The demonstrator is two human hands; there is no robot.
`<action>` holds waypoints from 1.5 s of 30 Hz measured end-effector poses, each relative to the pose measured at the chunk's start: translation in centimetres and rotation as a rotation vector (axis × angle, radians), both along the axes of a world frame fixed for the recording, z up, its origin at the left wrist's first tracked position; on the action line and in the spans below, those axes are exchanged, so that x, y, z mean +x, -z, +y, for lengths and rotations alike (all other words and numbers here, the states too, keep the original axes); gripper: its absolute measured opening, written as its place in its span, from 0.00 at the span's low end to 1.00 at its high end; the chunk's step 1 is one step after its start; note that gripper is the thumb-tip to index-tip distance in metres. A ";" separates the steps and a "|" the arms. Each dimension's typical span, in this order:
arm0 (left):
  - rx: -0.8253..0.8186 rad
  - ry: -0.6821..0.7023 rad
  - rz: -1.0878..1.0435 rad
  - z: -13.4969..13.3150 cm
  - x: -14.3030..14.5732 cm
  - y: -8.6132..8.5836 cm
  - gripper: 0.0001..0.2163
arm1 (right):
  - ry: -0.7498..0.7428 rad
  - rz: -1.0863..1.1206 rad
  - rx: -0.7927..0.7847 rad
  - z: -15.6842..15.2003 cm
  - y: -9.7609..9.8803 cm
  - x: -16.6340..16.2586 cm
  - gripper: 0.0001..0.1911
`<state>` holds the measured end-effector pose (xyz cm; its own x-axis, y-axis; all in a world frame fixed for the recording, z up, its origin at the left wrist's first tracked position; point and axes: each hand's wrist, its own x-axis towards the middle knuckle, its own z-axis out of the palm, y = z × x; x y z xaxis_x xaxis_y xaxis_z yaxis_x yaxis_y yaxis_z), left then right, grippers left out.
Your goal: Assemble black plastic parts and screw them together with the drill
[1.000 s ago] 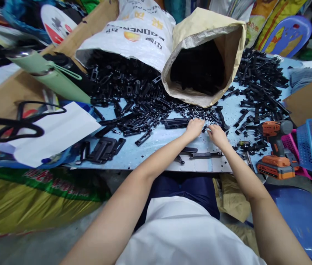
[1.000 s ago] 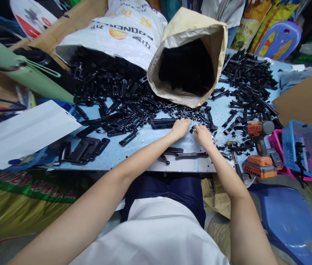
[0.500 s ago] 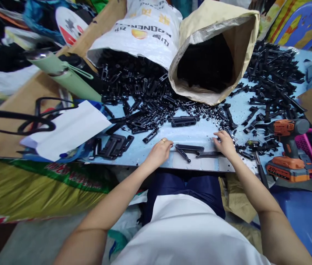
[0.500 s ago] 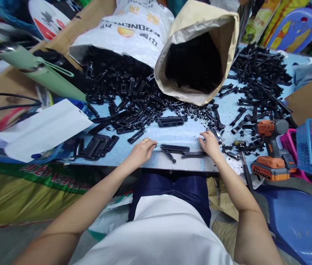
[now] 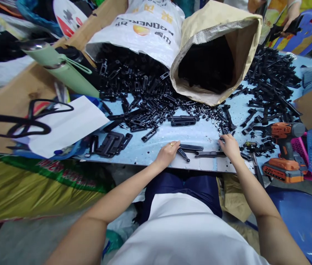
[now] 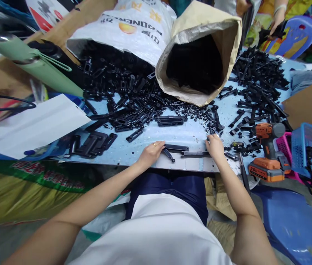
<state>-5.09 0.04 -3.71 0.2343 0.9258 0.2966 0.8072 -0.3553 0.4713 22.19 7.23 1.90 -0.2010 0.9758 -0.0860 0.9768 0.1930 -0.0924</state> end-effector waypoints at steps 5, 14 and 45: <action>0.061 -0.078 -0.137 -1.0 0.3 1.1 0.13 | 0.053 -0.168 -0.082 -0.3 -0.2 -1.2 0.16; 0.086 -0.176 -0.231 -1.9 1.0 1.1 0.13 | 0.248 -0.155 -0.017 1.8 0.6 -0.9 0.12; 0.145 0.274 0.342 0.8 3.9 -1.4 0.18 | -0.170 0.277 -0.042 -1.8 0.8 -2.7 0.27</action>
<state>-1.23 0.81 -2.28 0.5714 0.7708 0.2815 0.7750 -0.6197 0.1236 19.49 5.46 1.14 -0.3821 0.9230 -0.0447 0.8677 0.3417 -0.3611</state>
